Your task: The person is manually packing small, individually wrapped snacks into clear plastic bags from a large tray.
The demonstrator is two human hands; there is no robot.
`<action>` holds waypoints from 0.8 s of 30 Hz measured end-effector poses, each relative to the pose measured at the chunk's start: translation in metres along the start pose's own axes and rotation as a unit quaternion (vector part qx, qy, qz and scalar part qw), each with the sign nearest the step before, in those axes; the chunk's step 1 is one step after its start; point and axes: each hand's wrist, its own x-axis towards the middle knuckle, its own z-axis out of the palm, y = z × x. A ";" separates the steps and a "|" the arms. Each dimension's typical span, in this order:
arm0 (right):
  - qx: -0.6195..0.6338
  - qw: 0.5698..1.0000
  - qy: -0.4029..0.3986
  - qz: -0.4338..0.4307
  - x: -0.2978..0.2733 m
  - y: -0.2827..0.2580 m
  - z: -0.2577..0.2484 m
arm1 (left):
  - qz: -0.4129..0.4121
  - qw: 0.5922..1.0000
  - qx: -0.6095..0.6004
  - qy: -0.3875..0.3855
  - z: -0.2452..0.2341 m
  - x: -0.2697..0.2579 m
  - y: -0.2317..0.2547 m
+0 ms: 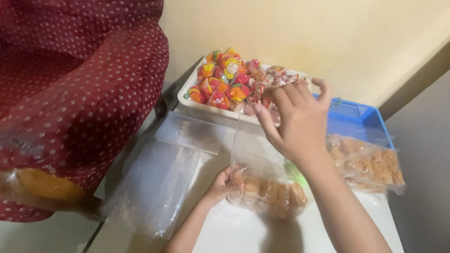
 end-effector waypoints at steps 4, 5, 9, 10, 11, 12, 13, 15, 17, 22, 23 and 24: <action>0.018 0.994 -0.048 0.099 -0.012 0.034 -0.046 | 0.019 1.000 0.014 -0.008 -0.005 0.001 0.000; 0.027 0.987 -0.094 0.129 -0.016 0.045 -0.059 | -0.002 1.000 0.006 -0.004 -0.005 0.000 0.003; 0.114 0.943 -0.225 0.216 -0.038 0.087 -0.103 | 0.037 0.998 -0.031 -0.046 0.001 -0.001 0.029; 0.111 0.944 -0.222 0.216 -0.044 0.094 -0.111 | 0.040 0.998 -0.031 -0.049 0.000 -0.001 0.029; 0.104 0.928 -0.245 0.259 -0.052 0.100 -0.118 | 0.014 0.999 -0.017 -0.036 -0.002 -0.003 0.029; 0.098 0.910 -0.267 0.302 -0.059 0.106 -0.125 | -0.013 1.000 -0.004 -0.022 -0.003 -0.004 0.029; 0.096 0.911 -0.266 0.301 -0.068 0.114 -0.124 | -0.011 1.000 -0.004 -0.023 -0.003 -0.004 0.029; 0.110 0.905 -0.278 0.303 -0.087 0.130 -0.122 | -0.031 0.999 -0.020 -0.006 -0.003 -0.007 0.029; 0.107 0.887 -0.268 0.361 -0.090 0.125 -0.114 | -0.032 0.999 -0.009 0.012 -0.004 -0.006 0.023; 0.092 0.885 -0.205 0.407 -0.099 0.122 -0.105 | -0.038 0.998 -0.011 0.058 0.001 -0.007 0.027; 0.096 0.892 -0.196 0.396 -0.099 0.121 -0.105 | -0.058 0.996 -0.018 0.071 0.002 -0.007 0.028; 0.100 0.899 -0.187 0.384 -0.099 0.120 -0.106 | -0.078 0.993 -0.026 0.084 0.004 -0.007 0.030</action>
